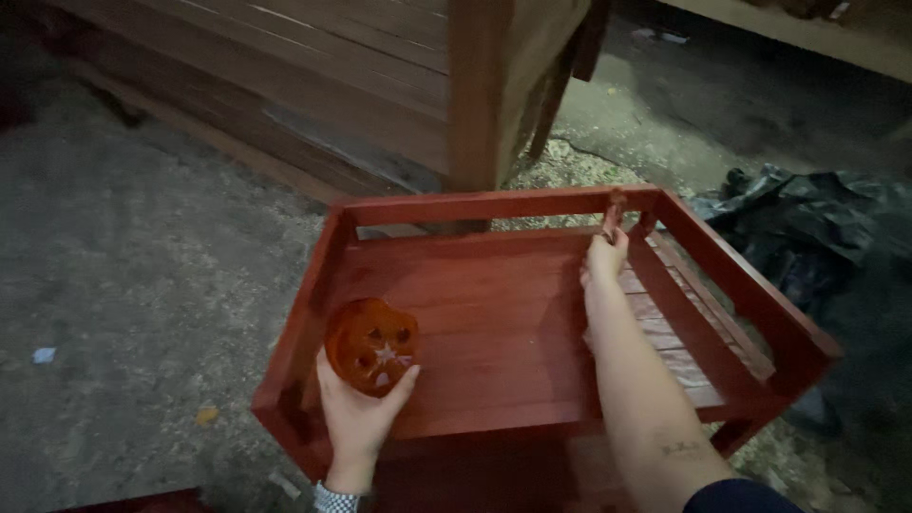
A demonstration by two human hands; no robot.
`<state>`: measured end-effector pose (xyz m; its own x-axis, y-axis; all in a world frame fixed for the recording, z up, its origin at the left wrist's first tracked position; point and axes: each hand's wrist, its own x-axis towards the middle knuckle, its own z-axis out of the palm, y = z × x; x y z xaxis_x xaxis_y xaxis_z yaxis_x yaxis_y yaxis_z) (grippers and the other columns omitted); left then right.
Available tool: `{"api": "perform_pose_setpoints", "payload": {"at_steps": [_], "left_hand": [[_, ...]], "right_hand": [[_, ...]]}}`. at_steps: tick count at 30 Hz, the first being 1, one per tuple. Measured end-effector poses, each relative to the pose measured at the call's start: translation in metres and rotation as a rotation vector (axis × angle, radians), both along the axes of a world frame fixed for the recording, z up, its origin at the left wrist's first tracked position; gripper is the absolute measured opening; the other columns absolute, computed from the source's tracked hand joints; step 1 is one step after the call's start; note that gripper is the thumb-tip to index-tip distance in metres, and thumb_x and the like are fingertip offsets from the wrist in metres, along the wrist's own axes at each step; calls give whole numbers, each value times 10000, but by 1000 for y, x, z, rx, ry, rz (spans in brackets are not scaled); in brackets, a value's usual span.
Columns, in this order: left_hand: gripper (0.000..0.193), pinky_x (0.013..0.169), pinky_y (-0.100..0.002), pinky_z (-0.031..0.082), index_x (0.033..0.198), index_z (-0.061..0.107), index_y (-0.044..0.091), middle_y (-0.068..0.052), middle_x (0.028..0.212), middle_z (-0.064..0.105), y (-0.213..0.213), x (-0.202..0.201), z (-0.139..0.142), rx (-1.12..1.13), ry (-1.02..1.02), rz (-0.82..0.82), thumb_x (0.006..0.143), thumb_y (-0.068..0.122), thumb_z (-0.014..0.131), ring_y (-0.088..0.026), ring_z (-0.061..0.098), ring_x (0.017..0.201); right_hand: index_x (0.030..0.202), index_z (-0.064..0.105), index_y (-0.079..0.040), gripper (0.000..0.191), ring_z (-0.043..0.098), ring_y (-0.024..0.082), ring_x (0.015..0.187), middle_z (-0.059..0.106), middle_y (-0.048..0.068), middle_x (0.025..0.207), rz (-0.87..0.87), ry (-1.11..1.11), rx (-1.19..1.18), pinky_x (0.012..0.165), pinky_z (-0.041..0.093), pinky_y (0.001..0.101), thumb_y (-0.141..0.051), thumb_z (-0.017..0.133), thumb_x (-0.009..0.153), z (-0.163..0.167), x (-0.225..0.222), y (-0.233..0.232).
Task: The person applies a reddish-brown stain or varnish with a brush to red wooden shelf units, first sitting on the ground to coat the lower shelves and edges, then standing to brush the top surfaces and side rails. They dip the brush into a container of stain held in the other hand and work over multiple shelf pieces.
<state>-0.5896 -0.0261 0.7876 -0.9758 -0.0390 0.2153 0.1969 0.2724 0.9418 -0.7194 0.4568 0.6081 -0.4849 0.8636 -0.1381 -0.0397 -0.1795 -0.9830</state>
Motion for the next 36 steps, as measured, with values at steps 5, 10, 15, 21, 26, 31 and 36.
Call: {"api": "perform_pose_setpoints", "payload": {"at_steps": [5, 10, 15, 21, 26, 31, 36], "left_hand": [[951, 985, -430, 565, 1391, 397, 1, -174, 1331, 539, 9, 3, 3, 44, -6, 4, 636, 207, 937, -298, 620, 1214], [954, 979, -446, 570, 1373, 406, 4, -174, 1321, 562, 19, 2, 7, -46, -38, 0, 616, 204, 950, -299, 625, 1202], [895, 959, -433, 599, 1337, 429, 11, -166, 1296, 591, 23, -1, 7, 5, -39, -14, 623, 194, 936, -279, 664, 1167], [932, 956, -434, 588, 1353, 414, -2, -178, 1295, 565, 37, 1, 0, -59, -44, -59, 613, 189, 947, -290, 641, 1176], [990, 947, -419, 610, 1397, 368, -10, -185, 1323, 507, 55, 2, -9, -58, -59, -112, 623, 232, 936, -298, 644, 1173], [1010, 971, -450, 577, 1389, 395, -15, -205, 1325, 525, 82, 10, -16, -122, 34, -91, 597, 245, 964, -324, 612, 1204], [974, 993, -455, 566, 1393, 429, 12, -181, 1354, 562, 89, 15, -11, -96, -38, -94, 615, 258, 960, -313, 613, 1228]], "right_hand": [[926, 658, -76, 151, 513, 216, 690, 566, 92, 808, 332, -84, 177, 597, 390, 397, -78, 521, 990, -26, -57, -107], [1070, 660, -177, 183, 473, 116, 553, 604, -27, 735, 606, -140, -92, 448, 345, 295, -83, 615, 920, -45, -81, -185], [1101, 675, -194, 245, 411, 69, 433, 524, -20, 658, 495, -82, -279, 352, 256, 237, -67, 656, 892, -15, -43, -35], [1119, 649, -203, 207, 433, 98, 494, 536, -17, 713, 137, -91, -73, 381, 294, 264, -122, 644, 928, -3, 13, 112], [1126, 597, -145, 116, 526, 101, 731, 579, -42, 898, -71, -22, 201, 577, 425, 283, -185, 626, 1021, -14, 14, 101], [1179, 636, -132, 217, 566, 195, 902, 655, 52, 1038, 393, -145, 183, 752, 443, 352, -124, 652, 962, -43, -8, -26], [1229, 679, -111, 339, 675, 258, 1120, 736, 107, 1199, 733, -207, 402, 948, 543, 377, -85, 702, 892, 18, 34, -68]]}}
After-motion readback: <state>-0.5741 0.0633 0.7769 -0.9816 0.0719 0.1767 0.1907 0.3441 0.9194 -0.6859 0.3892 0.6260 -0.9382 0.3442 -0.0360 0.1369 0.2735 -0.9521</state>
